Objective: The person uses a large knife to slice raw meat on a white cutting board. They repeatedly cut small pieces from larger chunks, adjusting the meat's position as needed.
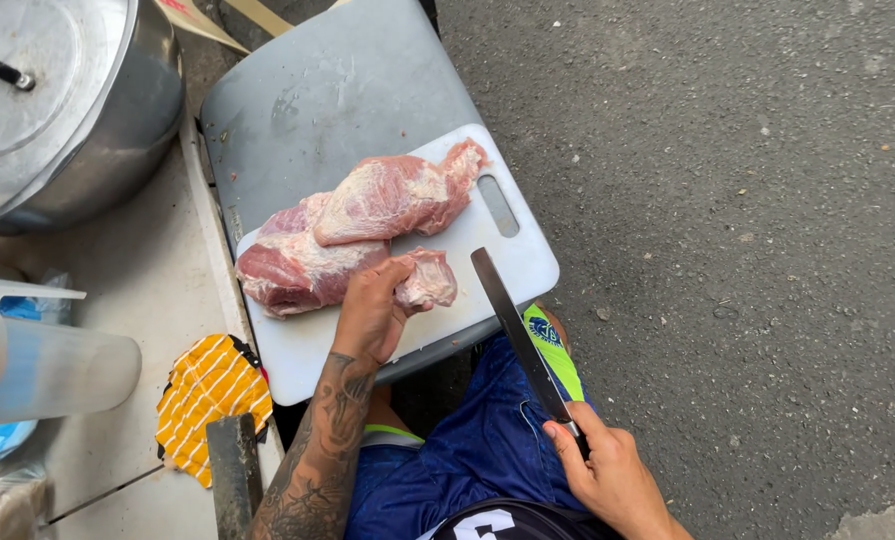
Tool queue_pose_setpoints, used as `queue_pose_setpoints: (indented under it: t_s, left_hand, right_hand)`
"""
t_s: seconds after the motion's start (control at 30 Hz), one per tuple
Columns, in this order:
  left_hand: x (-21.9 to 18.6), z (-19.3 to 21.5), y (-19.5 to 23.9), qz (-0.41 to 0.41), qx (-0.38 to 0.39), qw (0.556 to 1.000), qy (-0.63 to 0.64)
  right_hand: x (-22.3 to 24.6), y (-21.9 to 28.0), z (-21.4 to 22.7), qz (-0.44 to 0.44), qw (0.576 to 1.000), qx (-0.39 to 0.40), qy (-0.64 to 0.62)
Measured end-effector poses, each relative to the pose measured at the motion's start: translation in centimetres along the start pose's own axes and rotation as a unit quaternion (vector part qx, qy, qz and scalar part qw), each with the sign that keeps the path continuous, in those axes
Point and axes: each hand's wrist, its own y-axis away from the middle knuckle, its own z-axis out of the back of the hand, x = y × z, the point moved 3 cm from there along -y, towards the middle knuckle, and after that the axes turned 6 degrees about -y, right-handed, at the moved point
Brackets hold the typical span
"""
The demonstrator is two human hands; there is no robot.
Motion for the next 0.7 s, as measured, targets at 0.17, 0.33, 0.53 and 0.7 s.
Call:
queue_pose_setpoints:
  t_s: [0.17,0.33,0.53,0.7]
  left_hand:
    - [1.9,-0.1,-0.8,-0.012,0.022,0.995,0.098]
    - [-1.6,0.0,0.8,-0.398,0.078,0.832,-0.378]
    - [0.0,3.6,-0.3,-0.282,-0.013,0.889,-0.360]
    - [4.0,2.2,-1.8,-0.319,-0.011,0.771,-0.551]
  right_hand:
    - [0.0,-0.1,0.2,-0.027,1.000,-0.012,0.008]
    - [0.9,-0.2,0.3,-0.060,0.998,-0.013,0.010]
    - [2.1,-0.8,-0.2,-0.070,0.997,0.006,0.029]
    - [4.1,-1.6,-0.7,-0.109,0.993,0.047,0.027]
